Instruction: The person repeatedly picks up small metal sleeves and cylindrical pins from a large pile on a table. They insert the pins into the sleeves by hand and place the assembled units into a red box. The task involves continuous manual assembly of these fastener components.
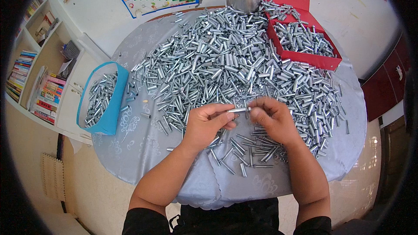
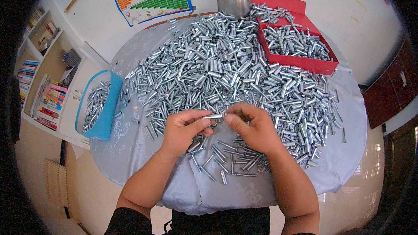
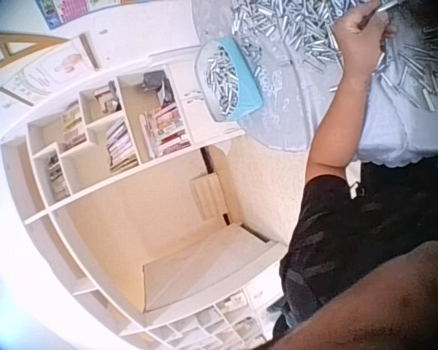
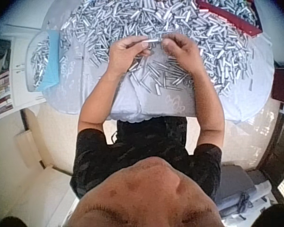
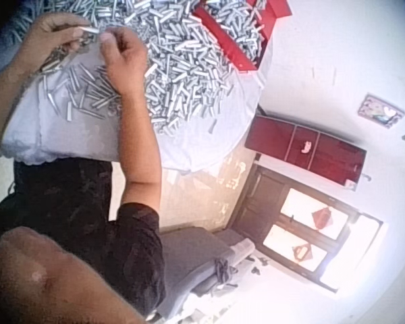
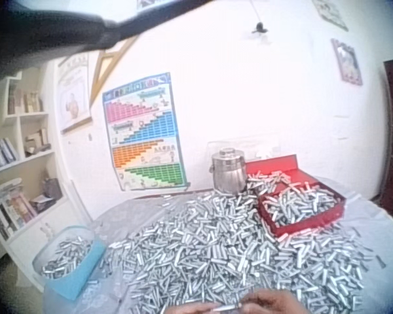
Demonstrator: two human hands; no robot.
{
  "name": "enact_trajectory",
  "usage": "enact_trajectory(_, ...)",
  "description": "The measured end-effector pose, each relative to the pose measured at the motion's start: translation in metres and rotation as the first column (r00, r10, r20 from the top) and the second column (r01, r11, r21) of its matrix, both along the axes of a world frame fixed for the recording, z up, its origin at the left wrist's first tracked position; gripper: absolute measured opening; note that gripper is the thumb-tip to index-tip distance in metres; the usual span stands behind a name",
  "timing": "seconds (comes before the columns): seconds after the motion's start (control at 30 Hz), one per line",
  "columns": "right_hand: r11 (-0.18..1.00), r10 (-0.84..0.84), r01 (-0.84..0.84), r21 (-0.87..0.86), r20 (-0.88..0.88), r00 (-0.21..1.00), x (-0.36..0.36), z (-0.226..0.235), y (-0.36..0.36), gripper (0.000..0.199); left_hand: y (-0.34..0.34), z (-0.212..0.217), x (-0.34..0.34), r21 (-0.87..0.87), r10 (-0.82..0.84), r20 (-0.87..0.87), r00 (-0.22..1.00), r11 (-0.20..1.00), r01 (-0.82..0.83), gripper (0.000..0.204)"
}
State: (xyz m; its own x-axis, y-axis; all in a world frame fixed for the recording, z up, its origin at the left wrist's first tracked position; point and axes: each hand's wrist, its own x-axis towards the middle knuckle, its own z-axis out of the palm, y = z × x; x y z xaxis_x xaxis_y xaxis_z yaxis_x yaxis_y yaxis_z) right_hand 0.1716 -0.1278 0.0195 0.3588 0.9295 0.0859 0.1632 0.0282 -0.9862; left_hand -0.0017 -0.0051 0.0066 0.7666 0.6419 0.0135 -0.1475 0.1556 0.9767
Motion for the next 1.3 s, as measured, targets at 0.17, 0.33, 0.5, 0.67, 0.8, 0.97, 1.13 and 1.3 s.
enact_trajectory(0.17,1.000,0.003,-0.001,-0.022,0.101,0.995,0.003,0.004,-0.001,0.016,0.000,-0.001,-0.001,0.014,-0.003,0.002,1.000,1.000,0.003,0.023)
enact_trajectory(0.33,0.985,-0.081,0.086,0.150,-0.041,0.996,-0.008,0.001,0.006,0.018,0.000,-0.001,-0.001,-0.009,0.001,-0.005,1.000,1.000,-0.001,0.023)
enact_trajectory(0.5,0.998,-0.011,0.014,-0.064,0.058,0.998,0.002,0.001,0.000,0.020,0.001,-0.002,0.000,0.004,0.001,-0.003,1.000,1.000,-0.001,0.023)
enact_trajectory(0.67,0.999,0.041,-0.040,-0.015,0.078,0.996,0.003,-0.004,0.000,0.019,0.000,0.000,0.000,0.005,0.001,0.000,1.000,1.000,-0.001,0.023)
enact_trajectory(0.8,0.999,0.022,-0.025,-0.029,-0.087,0.996,0.002,-0.001,0.001,0.017,0.001,-0.002,0.000,0.006,0.004,-0.004,1.000,1.000,-0.004,0.023)
enact_trajectory(0.97,0.998,0.051,-0.052,-0.021,-0.017,0.999,0.004,-0.007,0.001,0.018,0.001,-0.001,-0.001,-0.001,0.005,-0.002,1.000,1.000,-0.005,0.023)
enact_trajectory(1.13,0.999,0.015,-0.007,0.046,-0.178,0.984,-0.006,-0.003,0.003,0.018,0.000,0.001,0.001,-0.037,-0.001,0.024,1.000,0.999,0.002,0.022)
enact_trajectory(1.3,0.996,0.082,-0.077,0.034,-0.169,0.982,-0.001,-0.003,0.001,0.016,0.001,0.000,-0.002,0.002,-0.011,-0.035,0.999,1.000,0.011,0.023)
